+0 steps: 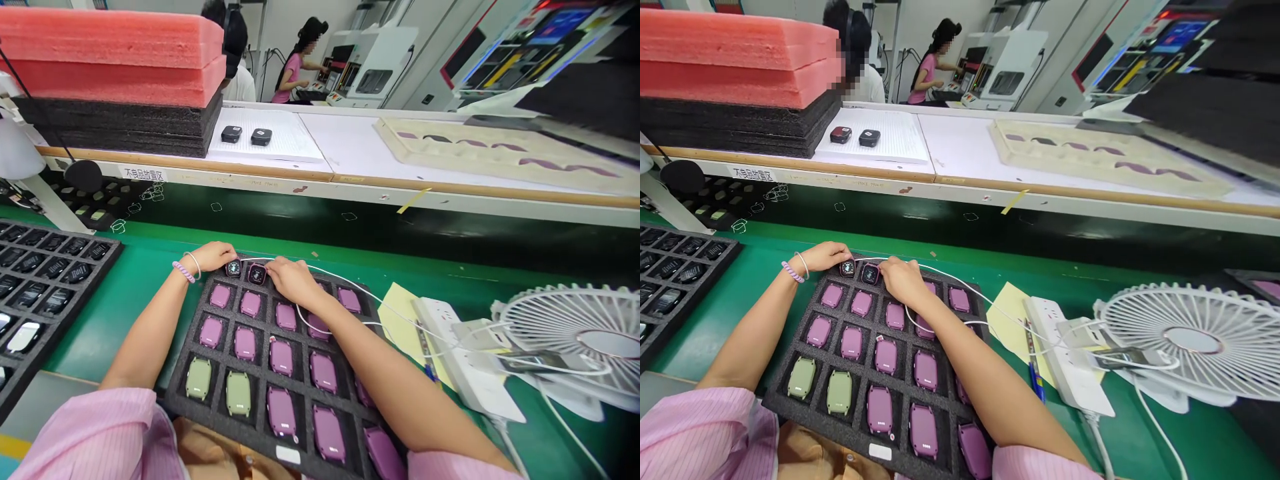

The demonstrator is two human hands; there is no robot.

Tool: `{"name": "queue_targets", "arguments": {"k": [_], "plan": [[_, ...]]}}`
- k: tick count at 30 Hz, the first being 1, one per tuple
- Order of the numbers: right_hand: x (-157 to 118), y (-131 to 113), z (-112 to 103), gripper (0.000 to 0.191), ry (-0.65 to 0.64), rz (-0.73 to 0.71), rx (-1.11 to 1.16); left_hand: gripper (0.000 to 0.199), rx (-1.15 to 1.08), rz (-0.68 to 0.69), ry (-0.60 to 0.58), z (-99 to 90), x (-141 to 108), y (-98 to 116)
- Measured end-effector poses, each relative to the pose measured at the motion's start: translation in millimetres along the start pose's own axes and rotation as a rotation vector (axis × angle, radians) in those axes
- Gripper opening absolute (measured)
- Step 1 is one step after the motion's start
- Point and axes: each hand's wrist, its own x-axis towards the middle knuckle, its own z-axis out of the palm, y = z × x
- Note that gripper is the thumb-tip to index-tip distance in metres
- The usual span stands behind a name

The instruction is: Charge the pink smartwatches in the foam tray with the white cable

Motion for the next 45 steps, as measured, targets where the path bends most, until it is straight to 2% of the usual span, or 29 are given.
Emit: {"name": "queue_targets", "arguments": {"k": [10,24,45], "plan": [[-1.2,4.3,11.0,0.025,0.060,0.065,0.164,0.040,-0.013,0.013,-0.039,-2.1,-0.7,0.5],[0.1,8.2,20.2,0.022,0.130,0.086,0.258,0.038,0.010,-0.031,-0.045,-0.9,1.8,4.0],[8.8,12.9,20.1,0.019,0.102,0.125,0.340,0.041,-0.020,-0.041,-0.029,-0.8,2.5,3.8]]}}
